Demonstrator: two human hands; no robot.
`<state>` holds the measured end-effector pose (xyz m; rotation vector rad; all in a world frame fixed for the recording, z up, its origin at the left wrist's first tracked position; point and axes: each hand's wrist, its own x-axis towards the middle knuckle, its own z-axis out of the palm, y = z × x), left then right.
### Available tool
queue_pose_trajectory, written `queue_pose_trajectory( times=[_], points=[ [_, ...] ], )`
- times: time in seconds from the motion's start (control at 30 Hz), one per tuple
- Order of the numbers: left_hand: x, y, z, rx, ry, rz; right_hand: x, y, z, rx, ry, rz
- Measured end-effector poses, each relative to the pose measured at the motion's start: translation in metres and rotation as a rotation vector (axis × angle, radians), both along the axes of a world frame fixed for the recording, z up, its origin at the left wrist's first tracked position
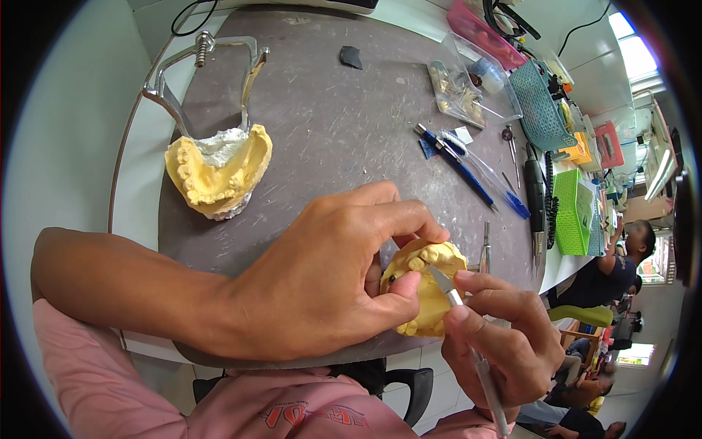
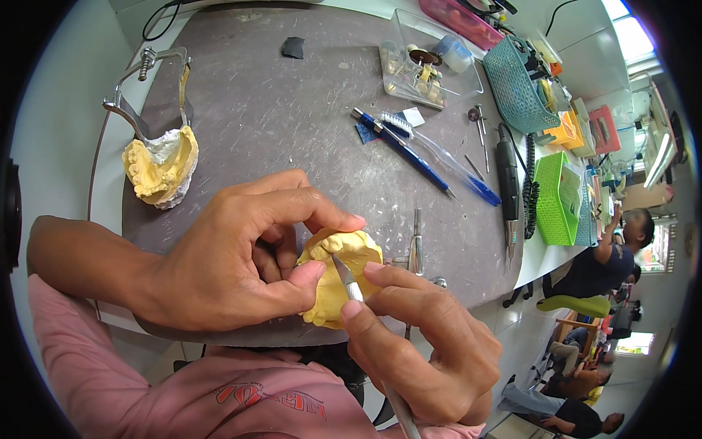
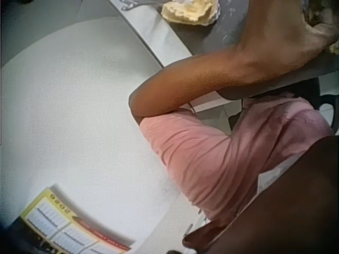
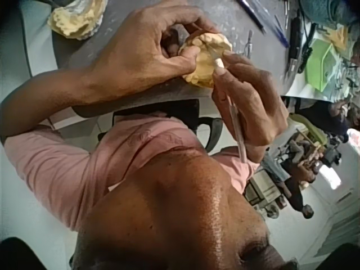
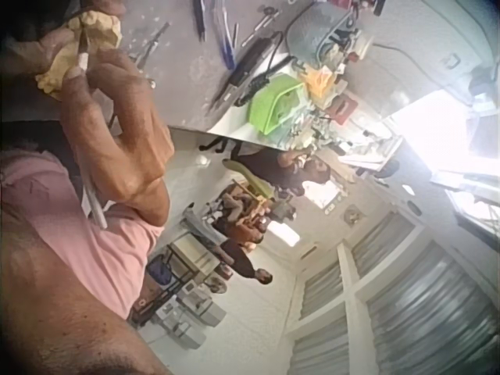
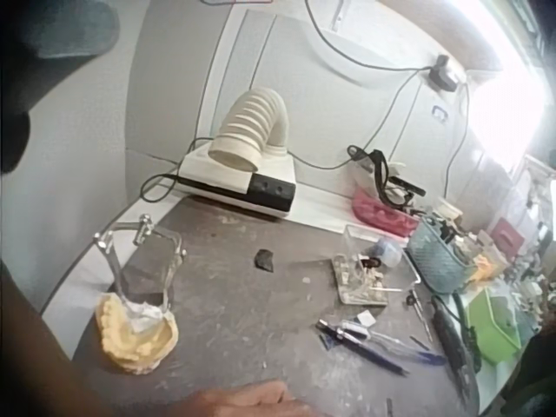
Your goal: The person holds a dental model by hand, uses a blade to trim material from the surface, removes a small prosthetic piece, and subsequently fits the model into an articulator.
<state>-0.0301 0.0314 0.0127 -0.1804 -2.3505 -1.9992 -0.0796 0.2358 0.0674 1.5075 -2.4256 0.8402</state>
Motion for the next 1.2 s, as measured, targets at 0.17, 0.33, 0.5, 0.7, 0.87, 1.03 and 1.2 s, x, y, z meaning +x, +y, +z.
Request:
queue_pose_trajectory(
  times=[0.17, 0.33, 0.5, 0.7, 0.87, 1.03, 1.2],
  points=[
    [0.001, 0.000, -0.002, -0.042, 0.060, 0.022, -0.009, 0.008, -0.020, -0.244, -0.004, 0.040],
    [-0.001, 0.002, 0.001, -0.041, 0.056, 0.012, 0.001, 0.022, -0.021, -0.477, 0.032, -0.098],
    [0.000, 0.001, 0.010, 0.118, -0.127, 0.033, -0.024, 0.018, -0.018, -0.237, 0.084, -0.111],
    [-0.004, -0.004, 0.012, -0.058, -0.009, 0.014, -0.016, 0.022, -0.030, -0.307, -0.526, -0.238],
    [-0.011, -0.024, 0.024, -0.538, 0.449, 0.175, -0.018, 0.028, -0.043, -0.384, -0.614, -0.239],
    [-0.005, -0.030, 0.029, -0.925, 0.489, 0.205, -0.018, 0.027, -0.046, -0.455, -0.666, -0.274],
    [-0.012, -0.030, 0.019, -0.980, 0.362, 0.002, -0.024, 0.031, -0.051, -0.495, -0.710, -0.255]
  ],
)
